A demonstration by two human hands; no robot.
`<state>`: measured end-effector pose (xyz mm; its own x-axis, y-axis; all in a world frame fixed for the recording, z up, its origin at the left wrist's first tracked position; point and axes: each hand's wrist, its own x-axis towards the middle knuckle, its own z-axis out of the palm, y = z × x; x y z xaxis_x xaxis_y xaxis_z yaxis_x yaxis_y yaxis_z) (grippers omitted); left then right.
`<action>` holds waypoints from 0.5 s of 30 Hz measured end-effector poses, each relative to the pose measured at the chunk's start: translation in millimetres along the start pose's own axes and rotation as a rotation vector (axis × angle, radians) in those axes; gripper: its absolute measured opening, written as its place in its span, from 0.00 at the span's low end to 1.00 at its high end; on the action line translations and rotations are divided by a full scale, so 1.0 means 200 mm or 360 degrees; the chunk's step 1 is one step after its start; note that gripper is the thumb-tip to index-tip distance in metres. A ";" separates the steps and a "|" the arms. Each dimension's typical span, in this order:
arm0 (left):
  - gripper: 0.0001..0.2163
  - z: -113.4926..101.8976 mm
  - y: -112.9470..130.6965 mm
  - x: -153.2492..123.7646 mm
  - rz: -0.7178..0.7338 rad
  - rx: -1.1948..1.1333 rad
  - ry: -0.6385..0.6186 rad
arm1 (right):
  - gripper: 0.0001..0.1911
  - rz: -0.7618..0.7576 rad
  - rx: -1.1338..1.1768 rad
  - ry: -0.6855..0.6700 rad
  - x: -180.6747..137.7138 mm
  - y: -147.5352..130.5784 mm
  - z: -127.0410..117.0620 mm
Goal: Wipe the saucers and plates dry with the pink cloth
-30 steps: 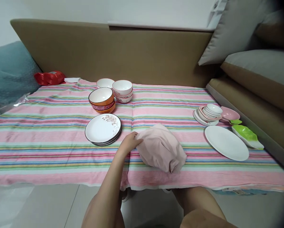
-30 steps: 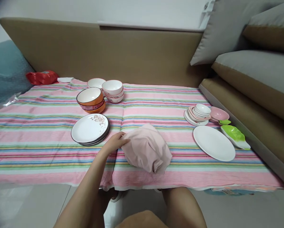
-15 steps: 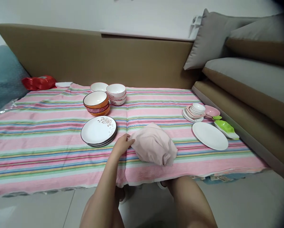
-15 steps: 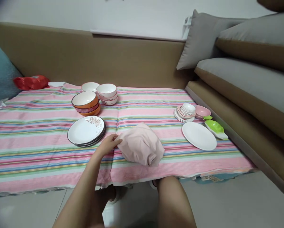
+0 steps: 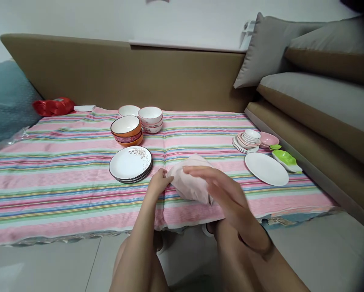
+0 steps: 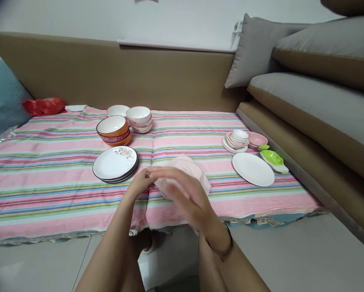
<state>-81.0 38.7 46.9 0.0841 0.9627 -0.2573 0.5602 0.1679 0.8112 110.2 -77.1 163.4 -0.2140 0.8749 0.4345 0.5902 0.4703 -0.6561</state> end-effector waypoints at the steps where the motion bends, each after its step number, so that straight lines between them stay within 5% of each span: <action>1: 0.15 0.00 0.00 -0.01 -0.0009 -0.0023 -0.0023 | 0.19 0.0003 -0.0026 -0.0031 0.05 0.10 0.06; 5: 0.20 0.00 0.00 -0.02 -0.0011 -0.0106 -0.0093 | 0.20 -0.0036 -0.0344 -0.0434 0.16 0.43 0.33; 8: 0.21 0.00 0.01 -0.02 0.0090 -0.0139 -0.0050 | 0.25 -0.0183 -0.0283 -0.0532 0.15 0.54 0.47; 15: 0.19 -0.04 0.05 0.00 0.0105 -0.0483 0.0029 | 0.33 0.0190 -0.0823 -0.0613 0.04 0.65 0.41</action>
<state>-83.2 42.0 58.9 0.0955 0.9768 -0.1915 0.2822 0.1579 0.9463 122.3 1.1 30.8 -0.3308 0.9417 0.0618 0.9047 0.3351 -0.2632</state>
